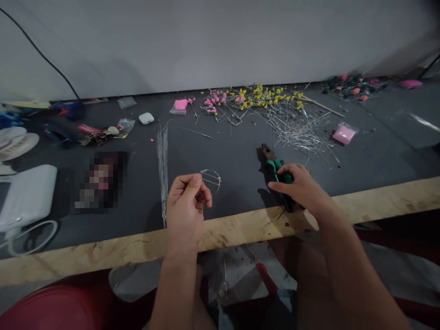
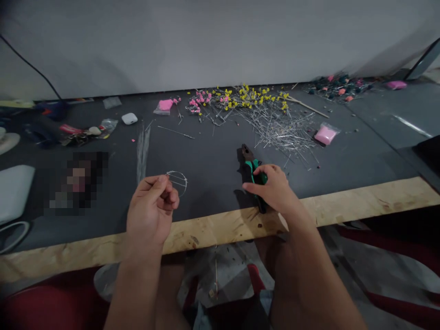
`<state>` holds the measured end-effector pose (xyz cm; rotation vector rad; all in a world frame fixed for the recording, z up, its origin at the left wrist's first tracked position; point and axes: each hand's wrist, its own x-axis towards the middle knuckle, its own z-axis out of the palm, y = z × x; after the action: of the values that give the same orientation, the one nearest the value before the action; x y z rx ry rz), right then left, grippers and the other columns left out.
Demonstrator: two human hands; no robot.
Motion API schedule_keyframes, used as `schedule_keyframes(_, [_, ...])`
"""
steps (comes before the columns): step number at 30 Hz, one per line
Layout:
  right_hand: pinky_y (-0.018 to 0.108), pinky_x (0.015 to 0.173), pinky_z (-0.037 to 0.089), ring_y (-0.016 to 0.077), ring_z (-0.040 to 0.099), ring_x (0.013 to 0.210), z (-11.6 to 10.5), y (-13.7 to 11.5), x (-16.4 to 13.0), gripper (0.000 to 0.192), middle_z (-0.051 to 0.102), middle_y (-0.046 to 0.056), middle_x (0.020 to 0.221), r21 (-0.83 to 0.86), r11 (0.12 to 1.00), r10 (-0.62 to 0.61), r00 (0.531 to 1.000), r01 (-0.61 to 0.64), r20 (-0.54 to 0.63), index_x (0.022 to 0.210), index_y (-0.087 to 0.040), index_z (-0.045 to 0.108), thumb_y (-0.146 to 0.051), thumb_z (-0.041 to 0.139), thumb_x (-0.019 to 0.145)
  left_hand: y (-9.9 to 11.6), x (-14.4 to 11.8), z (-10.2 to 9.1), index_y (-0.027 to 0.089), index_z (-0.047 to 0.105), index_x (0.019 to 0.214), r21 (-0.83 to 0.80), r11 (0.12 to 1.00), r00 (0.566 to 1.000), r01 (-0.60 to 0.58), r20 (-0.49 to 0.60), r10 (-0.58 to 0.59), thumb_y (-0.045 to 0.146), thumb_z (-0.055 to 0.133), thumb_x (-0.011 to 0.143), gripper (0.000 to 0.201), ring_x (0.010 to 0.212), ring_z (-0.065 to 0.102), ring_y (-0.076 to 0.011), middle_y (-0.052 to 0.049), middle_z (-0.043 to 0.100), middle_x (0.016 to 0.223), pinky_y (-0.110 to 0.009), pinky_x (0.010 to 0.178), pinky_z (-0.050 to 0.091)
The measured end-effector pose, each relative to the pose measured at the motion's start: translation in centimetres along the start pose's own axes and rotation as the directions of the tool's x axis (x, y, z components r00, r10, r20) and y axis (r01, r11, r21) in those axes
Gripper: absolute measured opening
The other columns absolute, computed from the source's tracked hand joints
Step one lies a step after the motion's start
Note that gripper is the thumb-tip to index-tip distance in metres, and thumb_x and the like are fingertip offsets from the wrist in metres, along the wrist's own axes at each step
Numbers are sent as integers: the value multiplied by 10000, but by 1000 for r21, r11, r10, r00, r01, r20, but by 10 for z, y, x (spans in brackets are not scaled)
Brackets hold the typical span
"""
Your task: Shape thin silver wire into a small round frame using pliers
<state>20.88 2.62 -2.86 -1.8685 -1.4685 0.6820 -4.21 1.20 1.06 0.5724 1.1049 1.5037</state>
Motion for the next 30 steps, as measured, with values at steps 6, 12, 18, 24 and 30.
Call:
schedule_keyframes(6, [405,795,421,258,543,866,2,-3,-2,342,573,33,875,-59,998,26,1000,-25,14,849,-223,589,-354,756,580,2,0,-5,167,587,716,13,1000,999,19,39,-20,239,710,750,147,455,504,-61,38,536,582,-158,382,383])
schedule_keyframes(12, [327,658,495,212,642,719,-12,-32,-33,192,688,47,844,556,740,231,919,-380,321,834,-222,690,-346,710,688,2,7,-3,160,560,699,-49,995,996,87,30,-85,207,712,740,164,455,502,-50,40,535,598,-143,368,372])
schedule_keyframes(18, [318,702,526,210,652,778,-4,-50,-53,318,709,58,948,492,738,82,785,-462,614,1031,-235,717,-282,698,717,1,13,-1,162,558,711,-58,996,998,65,3,-64,225,720,735,175,464,507,-55,39,532,600,-147,371,371])
schedule_keyframes(24, [240,569,434,147,529,640,-7,-59,-61,294,616,-23,734,429,817,-70,673,-386,737,1021,-278,709,-218,648,741,0,13,1,170,574,705,-21,1000,1000,2,-27,-3,226,702,753,148,465,512,-63,38,540,588,-158,381,377])
schedule_keyframes(30, [244,658,445,156,551,726,-3,-66,-64,374,625,-34,811,472,818,-149,671,-329,727,1080,-310,689,-163,640,740,1,13,1,170,579,697,-22,1000,999,-12,-40,11,211,698,749,136,462,509,-66,36,542,580,-162,377,372])
